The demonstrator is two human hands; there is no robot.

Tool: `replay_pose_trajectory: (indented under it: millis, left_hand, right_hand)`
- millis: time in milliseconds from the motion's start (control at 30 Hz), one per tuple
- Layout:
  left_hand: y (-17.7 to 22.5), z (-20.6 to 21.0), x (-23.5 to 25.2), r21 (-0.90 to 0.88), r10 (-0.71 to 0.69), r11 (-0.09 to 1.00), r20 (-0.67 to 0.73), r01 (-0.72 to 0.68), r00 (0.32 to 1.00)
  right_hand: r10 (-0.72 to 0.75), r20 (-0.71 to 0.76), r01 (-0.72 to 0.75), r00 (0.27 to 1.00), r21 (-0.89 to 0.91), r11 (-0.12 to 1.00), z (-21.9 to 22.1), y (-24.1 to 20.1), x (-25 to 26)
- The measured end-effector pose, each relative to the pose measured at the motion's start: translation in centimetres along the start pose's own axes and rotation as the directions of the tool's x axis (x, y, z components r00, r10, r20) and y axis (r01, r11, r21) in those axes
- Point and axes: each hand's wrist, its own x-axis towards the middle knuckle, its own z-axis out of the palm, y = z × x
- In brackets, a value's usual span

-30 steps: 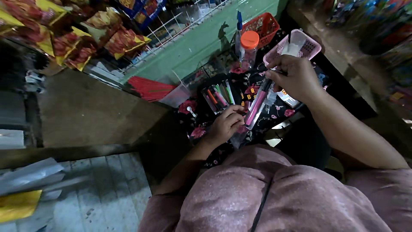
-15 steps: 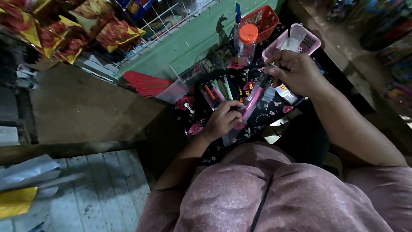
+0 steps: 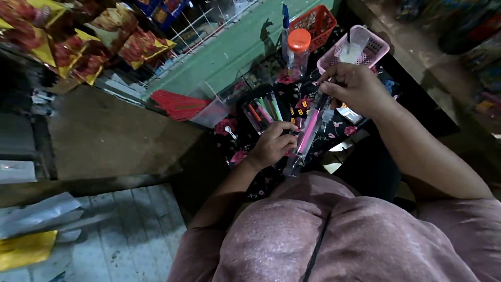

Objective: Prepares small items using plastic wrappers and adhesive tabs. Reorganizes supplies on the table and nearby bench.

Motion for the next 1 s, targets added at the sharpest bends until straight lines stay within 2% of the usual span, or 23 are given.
replay_pose_trajectory:
  millis: [133,233,433,633,767,900,1000]
  left_hand:
    - [0.1,0.2,0.0,-0.009,0.002,1.000,-0.026,-0.003,1.000]
    - [0.3,0.0,0.1,-0.005,-0.006,1.000,-0.038,0.006,0.999]
    - [0.4,0.3,1.1,0.085,0.096,0.992,-0.014,-0.095,0.995]
    - [0.1,0.7,1.5,0.173,0.111,0.980,-0.079,-0.096,0.991]
    - [0.5,0.6,2.0,0.216,0.153,0.967,-0.063,-0.136,0.986]
    - [0.1,0.9,1.9,0.331,0.206,0.929,-0.087,-0.167,0.975]
    - [0.1,0.5,2.2,0.406,0.245,0.893,-0.080,-0.193,0.966]
  right_hand:
    - [0.055,-0.038,-0.057,0.998,-0.054,0.997,-0.3,-1.0,-0.1]
    - [0.037,-0.053,-0.042,0.998,-0.085,0.995,-0.7,-1.5,-0.3]
    - [-0.031,0.067,0.039,0.997,-0.113,0.993,0.4,-2.4,-0.7]
    - [-0.054,0.161,0.078,0.985,-0.150,0.986,1.7,-2.1,-1.4]
    - [-0.152,0.202,0.183,0.967,-0.145,0.972,2.0,-1.1,-1.8]
    - [-0.255,0.128,0.279,0.958,-0.232,0.932,1.8,-1.5,-2.7]
    - [-0.363,0.138,0.388,0.921,-0.289,0.875,2.3,-2.2,-3.6]
